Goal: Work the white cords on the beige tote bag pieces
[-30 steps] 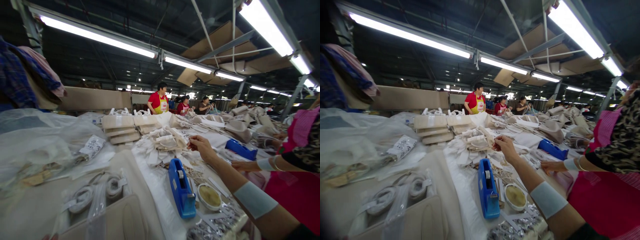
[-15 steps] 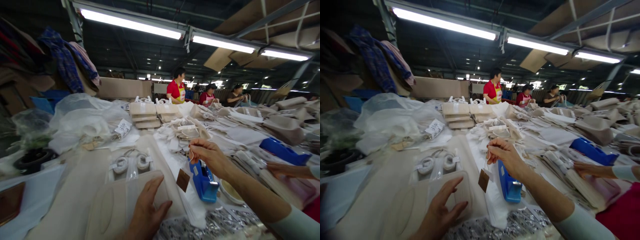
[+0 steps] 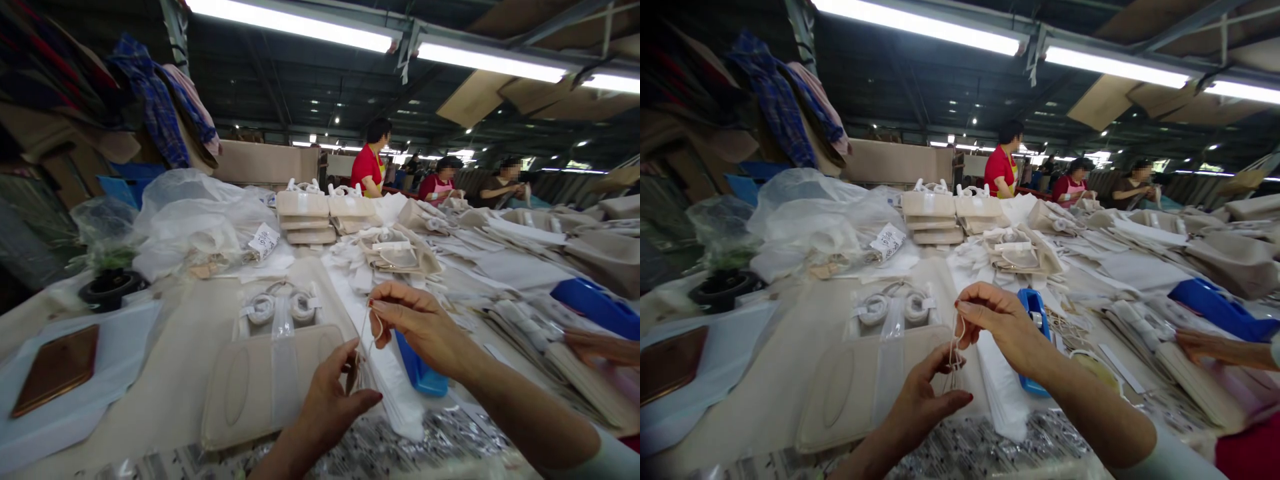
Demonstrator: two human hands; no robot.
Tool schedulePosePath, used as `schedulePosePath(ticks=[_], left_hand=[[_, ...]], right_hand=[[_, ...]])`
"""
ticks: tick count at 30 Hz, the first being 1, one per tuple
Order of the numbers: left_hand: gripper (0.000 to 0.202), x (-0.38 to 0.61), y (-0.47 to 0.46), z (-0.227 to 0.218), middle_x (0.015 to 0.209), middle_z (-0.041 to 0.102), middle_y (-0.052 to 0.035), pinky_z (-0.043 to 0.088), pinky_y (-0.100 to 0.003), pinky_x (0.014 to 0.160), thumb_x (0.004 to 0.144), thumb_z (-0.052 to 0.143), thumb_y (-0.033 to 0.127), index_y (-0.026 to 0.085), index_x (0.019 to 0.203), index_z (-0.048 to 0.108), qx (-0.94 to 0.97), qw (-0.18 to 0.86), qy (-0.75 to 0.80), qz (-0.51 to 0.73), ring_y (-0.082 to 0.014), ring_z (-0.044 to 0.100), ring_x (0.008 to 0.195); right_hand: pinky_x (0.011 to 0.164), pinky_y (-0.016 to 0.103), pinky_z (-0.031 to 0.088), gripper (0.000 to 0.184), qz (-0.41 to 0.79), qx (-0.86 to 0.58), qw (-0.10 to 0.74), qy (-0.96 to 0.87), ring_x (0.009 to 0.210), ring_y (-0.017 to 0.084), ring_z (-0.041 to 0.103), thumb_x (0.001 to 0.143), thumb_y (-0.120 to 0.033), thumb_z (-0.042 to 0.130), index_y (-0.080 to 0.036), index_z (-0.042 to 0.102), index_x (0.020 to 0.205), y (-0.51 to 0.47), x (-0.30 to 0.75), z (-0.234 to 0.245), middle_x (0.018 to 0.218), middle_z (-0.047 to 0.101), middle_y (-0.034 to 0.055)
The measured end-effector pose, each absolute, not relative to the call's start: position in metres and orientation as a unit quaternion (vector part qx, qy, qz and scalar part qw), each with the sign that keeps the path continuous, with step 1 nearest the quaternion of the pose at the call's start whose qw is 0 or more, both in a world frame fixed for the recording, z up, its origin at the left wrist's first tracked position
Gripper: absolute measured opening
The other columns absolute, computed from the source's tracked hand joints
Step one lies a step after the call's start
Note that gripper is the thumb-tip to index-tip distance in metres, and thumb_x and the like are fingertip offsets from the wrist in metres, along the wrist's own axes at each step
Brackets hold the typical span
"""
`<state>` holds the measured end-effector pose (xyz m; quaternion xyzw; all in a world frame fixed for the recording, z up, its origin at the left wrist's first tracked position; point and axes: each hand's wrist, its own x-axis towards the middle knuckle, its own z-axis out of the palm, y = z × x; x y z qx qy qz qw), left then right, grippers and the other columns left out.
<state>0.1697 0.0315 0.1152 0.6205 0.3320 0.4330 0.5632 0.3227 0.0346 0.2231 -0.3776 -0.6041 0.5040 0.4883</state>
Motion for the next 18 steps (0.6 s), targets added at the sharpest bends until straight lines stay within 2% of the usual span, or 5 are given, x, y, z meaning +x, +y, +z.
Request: schedulePosePath(ticks=[5, 8, 12, 15, 18], left_hand=[[0.056, 0.165, 0.023, 0.116, 0.076, 0.064, 0.0005, 0.044, -0.026, 0.070, 0.045, 0.085, 0.022, 0.015, 0.098, 0.068, 0.497, 0.714, 0.297, 0.394, -0.0152, 0.056, 0.072], [0.061, 0.164, 0.018, 0.115, 0.070, 0.064, 0.0004, 0.043, -0.024, 0.063, 0.041, 0.088, 0.021, 0.012, 0.098, 0.066, 0.438, 0.773, 0.284, 0.360, -0.0125, 0.055, 0.064], [0.061, 0.162, 0.008, 0.119, 0.070, 0.067, -0.0016, 0.042, -0.022, 0.060, 0.042, 0.089, 0.019, 0.012, 0.097, 0.064, 0.402, 0.805, 0.264, 0.347, -0.0121, 0.058, 0.062], [0.054, 0.162, 0.001, 0.124, 0.071, 0.067, -0.0030, 0.042, -0.022, 0.059, 0.045, 0.089, 0.022, 0.010, 0.092, 0.064, 0.381, 0.806, 0.281, 0.357, -0.0116, 0.058, 0.062], [0.052, 0.165, -0.001, 0.124, 0.070, 0.066, -0.0023, 0.042, -0.023, 0.061, 0.046, 0.088, 0.024, 0.010, 0.089, 0.063, 0.370, 0.802, 0.303, 0.358, -0.0109, 0.056, 0.061]], right_hand=[[0.054, 0.023, 0.044, 0.013, 0.500, -0.395, 0.486, -0.598, 0.054, 0.011, 0.058, 0.085, -0.031, 0.060, -0.018, 0.060, 0.081, 0.034, 0.326, 0.218, 0.062, 0.062, -0.0027], [0.053, 0.024, 0.043, 0.015, 0.485, -0.415, 0.492, -0.592, 0.053, 0.012, 0.058, 0.083, -0.033, 0.061, -0.018, 0.060, 0.082, 0.037, 0.329, 0.213, 0.060, 0.061, -0.0026], [0.052, 0.025, 0.042, 0.020, 0.437, -0.467, 0.468, -0.610, 0.052, 0.013, 0.057, 0.082, -0.038, 0.057, -0.018, 0.057, 0.080, 0.044, 0.335, 0.200, 0.059, 0.060, -0.0016], [0.056, 0.028, 0.045, 0.017, 0.273, -0.534, 0.435, -0.671, 0.063, 0.016, 0.060, 0.078, -0.034, 0.056, -0.019, 0.058, 0.084, 0.044, 0.338, 0.189, 0.072, 0.064, 0.0032], [0.072, 0.033, 0.047, 0.018, 0.087, -0.499, 0.414, -0.757, 0.087, 0.021, 0.060, 0.081, -0.024, 0.055, -0.020, 0.060, 0.098, 0.030, 0.336, 0.185, 0.097, 0.064, 0.0079]])
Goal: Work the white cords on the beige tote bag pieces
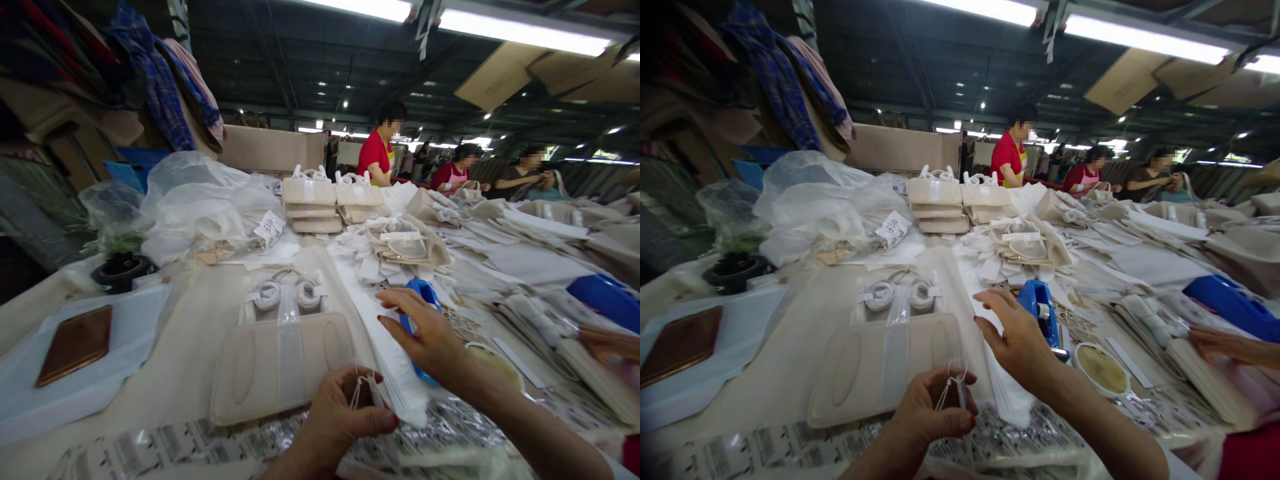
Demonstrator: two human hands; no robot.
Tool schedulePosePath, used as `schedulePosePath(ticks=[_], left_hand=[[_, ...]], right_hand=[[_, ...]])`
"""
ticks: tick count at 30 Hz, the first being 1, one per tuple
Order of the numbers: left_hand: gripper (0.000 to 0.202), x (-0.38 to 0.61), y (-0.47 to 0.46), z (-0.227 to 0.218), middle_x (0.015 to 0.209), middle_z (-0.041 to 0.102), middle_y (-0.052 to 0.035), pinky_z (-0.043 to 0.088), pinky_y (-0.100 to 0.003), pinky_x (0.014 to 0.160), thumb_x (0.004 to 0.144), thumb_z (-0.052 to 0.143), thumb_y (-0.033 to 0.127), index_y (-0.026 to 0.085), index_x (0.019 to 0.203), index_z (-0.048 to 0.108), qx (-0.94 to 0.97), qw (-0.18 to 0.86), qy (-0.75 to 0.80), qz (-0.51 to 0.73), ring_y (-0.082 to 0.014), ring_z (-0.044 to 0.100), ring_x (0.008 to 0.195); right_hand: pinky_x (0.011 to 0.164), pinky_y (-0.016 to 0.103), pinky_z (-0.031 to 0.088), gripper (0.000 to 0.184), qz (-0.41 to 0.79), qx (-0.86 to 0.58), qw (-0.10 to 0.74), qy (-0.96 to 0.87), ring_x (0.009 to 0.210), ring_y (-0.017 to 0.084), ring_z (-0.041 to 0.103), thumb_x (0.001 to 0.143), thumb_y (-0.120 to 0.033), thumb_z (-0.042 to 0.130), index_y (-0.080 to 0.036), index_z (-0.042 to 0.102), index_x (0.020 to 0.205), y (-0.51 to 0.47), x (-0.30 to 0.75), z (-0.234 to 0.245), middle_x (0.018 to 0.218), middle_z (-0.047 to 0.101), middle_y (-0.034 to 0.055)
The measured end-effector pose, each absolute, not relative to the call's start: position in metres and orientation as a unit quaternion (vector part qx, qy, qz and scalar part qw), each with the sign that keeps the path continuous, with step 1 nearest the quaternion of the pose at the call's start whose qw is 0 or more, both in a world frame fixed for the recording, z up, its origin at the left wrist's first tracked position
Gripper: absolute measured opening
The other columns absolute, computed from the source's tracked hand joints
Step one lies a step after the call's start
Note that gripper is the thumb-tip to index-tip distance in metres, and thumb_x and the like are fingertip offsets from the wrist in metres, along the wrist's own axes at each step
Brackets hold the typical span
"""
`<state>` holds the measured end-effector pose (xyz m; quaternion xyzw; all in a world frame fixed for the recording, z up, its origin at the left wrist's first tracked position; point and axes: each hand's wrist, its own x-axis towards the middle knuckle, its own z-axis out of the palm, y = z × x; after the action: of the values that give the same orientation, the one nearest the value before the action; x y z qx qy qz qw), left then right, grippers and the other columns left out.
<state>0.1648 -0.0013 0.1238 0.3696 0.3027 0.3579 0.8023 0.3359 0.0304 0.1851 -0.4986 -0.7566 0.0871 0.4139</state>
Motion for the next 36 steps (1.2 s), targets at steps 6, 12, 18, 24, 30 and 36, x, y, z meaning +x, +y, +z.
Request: schedulePosePath(ticks=[6, 12, 18, 24, 30, 36], left_hand=[[0.040, 0.174, 0.001, 0.112, 0.072, 0.061, -0.0005, 0.038, -0.022, 0.060, 0.050, 0.085, 0.024, 0.009, 0.081, 0.064, 0.434, 0.781, 0.258, 0.367, -0.0114, 0.051, 0.064], [0.030, 0.174, -0.003, 0.112, 0.072, 0.061, 0.0013, 0.037, -0.021, 0.062, 0.050, 0.077, 0.011, 0.011, 0.078, 0.066, 0.456, 0.774, 0.264, 0.351, -0.0131, 0.051, 0.068], [0.031, 0.166, -0.002, 0.116, 0.064, 0.059, 0.0012, 0.036, -0.021, 0.055, 0.048, 0.078, 0.013, 0.010, 0.076, 0.066, 0.445, 0.797, 0.283, 0.292, -0.0103, 0.049, 0.058], [0.050, 0.148, -0.002, 0.115, 0.063, 0.066, -0.0032, 0.042, -0.018, 0.044, 0.046, 0.079, 0.013, 0.012, 0.092, 0.060, 0.359, 0.866, 0.270, 0.221, -0.0107, 0.055, 0.045], [0.055, 0.142, -0.004, 0.095, 0.068, 0.070, -0.0096, 0.043, -0.017, 0.037, 0.052, 0.082, 0.023, 0.015, 0.094, 0.048, 0.319, 0.894, 0.183, 0.258, -0.0111, 0.055, 0.039], [0.059, 0.152, 0.005, 0.080, 0.073, 0.069, -0.0074, 0.037, -0.013, 0.036, 0.061, 0.082, 0.043, 0.016, 0.099, 0.046, 0.364, 0.873, 0.104, 0.307, -0.0068, 0.050, 0.037]], right_hand=[[0.081, 0.032, 0.040, 0.017, 0.135, -0.377, 0.252, -0.881, 0.084, 0.016, 0.055, 0.083, -0.007, 0.054, -0.022, 0.061, 0.088, -0.010, 0.319, 0.193, 0.086, 0.061, 0.0014], [0.076, 0.030, 0.038, 0.023, 0.157, -0.426, 0.143, -0.880, 0.080, 0.016, 0.053, 0.072, 0.001, 0.059, -0.021, 0.063, 0.078, -0.008, 0.316, 0.177, 0.083, 0.060, 0.0008], [0.069, 0.028, 0.039, 0.017, 0.145, -0.350, 0.198, -0.904, 0.074, 0.015, 0.051, 0.085, -0.007, 0.050, -0.019, 0.061, 0.080, -0.004, 0.323, 0.167, 0.078, 0.059, 0.0024], [0.061, 0.021, 0.042, 0.015, 0.358, -0.415, 0.295, -0.783, 0.067, 0.012, 0.051, 0.089, -0.027, 0.054, -0.019, 0.057, 0.077, -0.008, 0.337, 0.185, 0.074, 0.056, 0.0007], [0.054, 0.023, 0.040, 0.024, 0.410, -0.455, 0.409, -0.677, 0.062, 0.013, 0.049, 0.081, -0.042, 0.064, -0.020, 0.061, 0.074, -0.012, 0.347, 0.188, 0.069, 0.055, 0.0013], [0.053, 0.023, 0.040, 0.017, 0.380, -0.464, 0.511, -0.616, 0.061, 0.013, 0.049, 0.077, -0.039, 0.070, -0.023, 0.064, 0.075, -0.007, 0.353, 0.194, 0.068, 0.057, 0.0011]])
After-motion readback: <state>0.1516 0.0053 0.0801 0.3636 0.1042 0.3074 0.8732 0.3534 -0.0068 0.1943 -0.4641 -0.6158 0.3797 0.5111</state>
